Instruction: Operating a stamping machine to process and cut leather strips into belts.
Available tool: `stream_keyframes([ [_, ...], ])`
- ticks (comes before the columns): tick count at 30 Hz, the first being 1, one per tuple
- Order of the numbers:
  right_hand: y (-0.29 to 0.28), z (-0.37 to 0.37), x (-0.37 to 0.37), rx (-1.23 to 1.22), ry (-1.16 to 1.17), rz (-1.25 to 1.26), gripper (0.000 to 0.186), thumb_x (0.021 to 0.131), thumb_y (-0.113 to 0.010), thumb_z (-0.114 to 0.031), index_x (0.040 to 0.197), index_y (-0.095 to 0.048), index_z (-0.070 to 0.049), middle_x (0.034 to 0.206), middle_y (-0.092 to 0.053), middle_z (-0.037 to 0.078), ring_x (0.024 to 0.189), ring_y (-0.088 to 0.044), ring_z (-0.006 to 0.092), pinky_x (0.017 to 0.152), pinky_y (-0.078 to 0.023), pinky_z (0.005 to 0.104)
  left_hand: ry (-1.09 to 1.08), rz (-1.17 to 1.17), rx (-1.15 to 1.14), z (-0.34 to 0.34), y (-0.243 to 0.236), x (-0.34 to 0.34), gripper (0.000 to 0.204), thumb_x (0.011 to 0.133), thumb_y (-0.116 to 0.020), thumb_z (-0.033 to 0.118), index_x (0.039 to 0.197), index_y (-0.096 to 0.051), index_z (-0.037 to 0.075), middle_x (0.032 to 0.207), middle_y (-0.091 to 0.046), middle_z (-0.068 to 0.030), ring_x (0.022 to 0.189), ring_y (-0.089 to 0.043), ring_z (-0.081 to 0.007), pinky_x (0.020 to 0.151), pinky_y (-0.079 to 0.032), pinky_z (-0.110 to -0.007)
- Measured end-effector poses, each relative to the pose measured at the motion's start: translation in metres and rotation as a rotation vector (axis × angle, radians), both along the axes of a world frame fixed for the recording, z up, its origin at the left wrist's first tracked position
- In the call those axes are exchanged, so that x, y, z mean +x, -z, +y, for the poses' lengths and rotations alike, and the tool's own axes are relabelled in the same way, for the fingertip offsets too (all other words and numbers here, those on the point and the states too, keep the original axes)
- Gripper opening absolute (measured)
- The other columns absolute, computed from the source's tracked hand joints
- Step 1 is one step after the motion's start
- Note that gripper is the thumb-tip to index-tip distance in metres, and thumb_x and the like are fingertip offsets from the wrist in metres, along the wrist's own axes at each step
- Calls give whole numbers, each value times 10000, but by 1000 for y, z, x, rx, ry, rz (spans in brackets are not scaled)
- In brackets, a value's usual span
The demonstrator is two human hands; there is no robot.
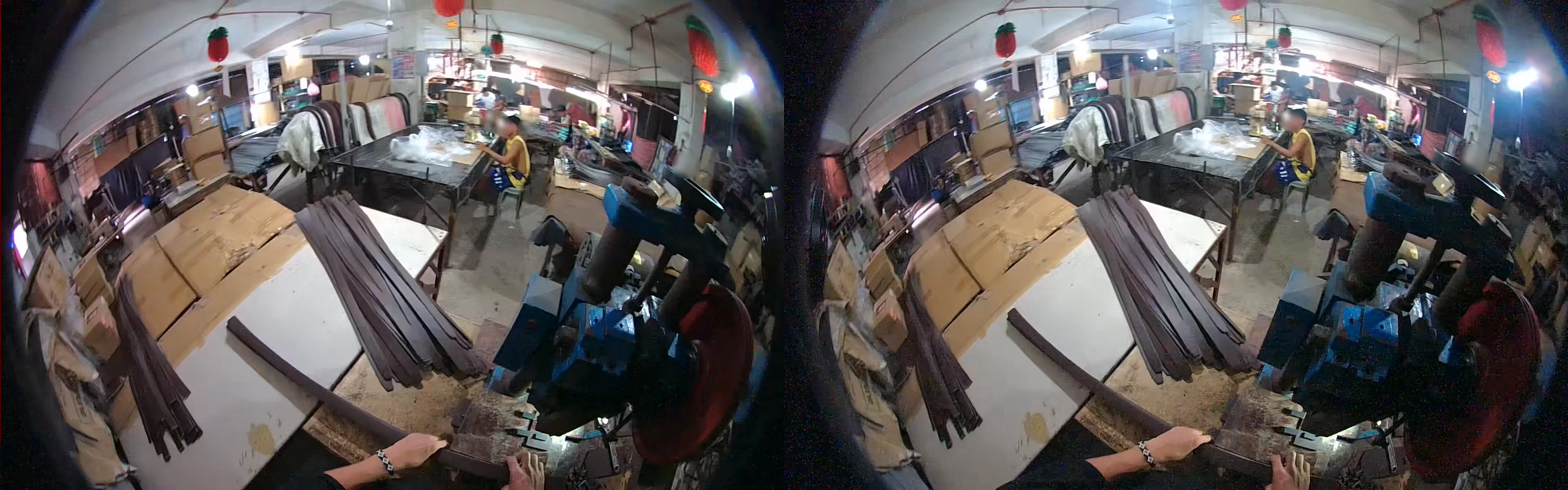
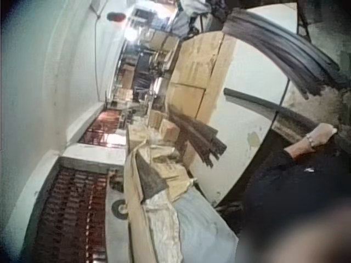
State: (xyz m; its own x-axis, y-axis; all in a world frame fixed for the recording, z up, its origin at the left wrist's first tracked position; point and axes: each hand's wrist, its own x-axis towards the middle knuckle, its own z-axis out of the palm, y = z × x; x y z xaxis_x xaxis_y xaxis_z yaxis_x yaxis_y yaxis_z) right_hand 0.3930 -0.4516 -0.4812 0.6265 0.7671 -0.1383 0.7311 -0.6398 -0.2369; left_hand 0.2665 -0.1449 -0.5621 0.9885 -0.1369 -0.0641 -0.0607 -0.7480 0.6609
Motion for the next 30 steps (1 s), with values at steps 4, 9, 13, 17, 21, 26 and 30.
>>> stream_keyframes([
  [4,-2,-8,-13,84,45,-9,643,829,-695,-73,1448,-526,-103,1533,-410,259,1432,-333,476,1160,-275,601,0,-139,-143,-10,-1,10,267,1003,-466,118,1169,-598,-45,981,-647,-261,890,-628,-407,768,-509,-465],
  [9,-12,-2,-14,55,145,70,624,816,-673,-48,1424,-547,-112,1535,-409,262,1425,-345,477,1149,-296,589,0,-101,-11,-13,-25,4,179,951,-505,143,957,-583,-17,810,-635,-213,824,-644,-421,708,-507,-500],
  [13,-11,4,-16,61,76,-7,584,788,-682,-31,1360,-577,-89,1481,-473,256,1397,-390,469,1139,-325,571,6,-16,0,-13,-19,6,172,974,-508,136,929,-560,-21,769,-600,-203,771,-617,-410,686,-490,-494],
  [17,-41,6,-22,9,47,25,590,813,-705,-86,1386,-565,-92,1471,-491,246,1394,-401,459,1139,-326,570,9,0,3,-12,-27,6,160,962,-513,125,931,-573,-20,773,-614,-213,779,-628,-418,693,-499,-499],
  [21,18,-37,-16,104,89,-30,588,882,-670,-173,1444,-527,-84,1466,-501,236,1387,-418,440,1150,-312,577,-6,-58,-1,-10,-17,9,168,952,-511,105,978,-609,-28,837,-657,-237,829,-653,-422,714,-520,-496],
  [26,19,-44,-10,268,25,-67,584,942,-628,-318,1464,-517,-79,1504,-470,225,1402,-394,448,1155,-307,571,-13,1,0,-10,-11,10,203,948,-514,102,1047,-634,-28,853,-673,-246,836,-661,-421,709,-528,-503],
  [30,-21,-42,-36,370,123,142,597,1001,-574,-335,1536,-441,-109,1576,-373,210,1477,-278,432,1199,-217,562,-37,-35,-9,-12,-22,7,214,938,-521,105,1054,-646,-25,841,-674,-244,830,-663,-421,706,-533,-506],
])
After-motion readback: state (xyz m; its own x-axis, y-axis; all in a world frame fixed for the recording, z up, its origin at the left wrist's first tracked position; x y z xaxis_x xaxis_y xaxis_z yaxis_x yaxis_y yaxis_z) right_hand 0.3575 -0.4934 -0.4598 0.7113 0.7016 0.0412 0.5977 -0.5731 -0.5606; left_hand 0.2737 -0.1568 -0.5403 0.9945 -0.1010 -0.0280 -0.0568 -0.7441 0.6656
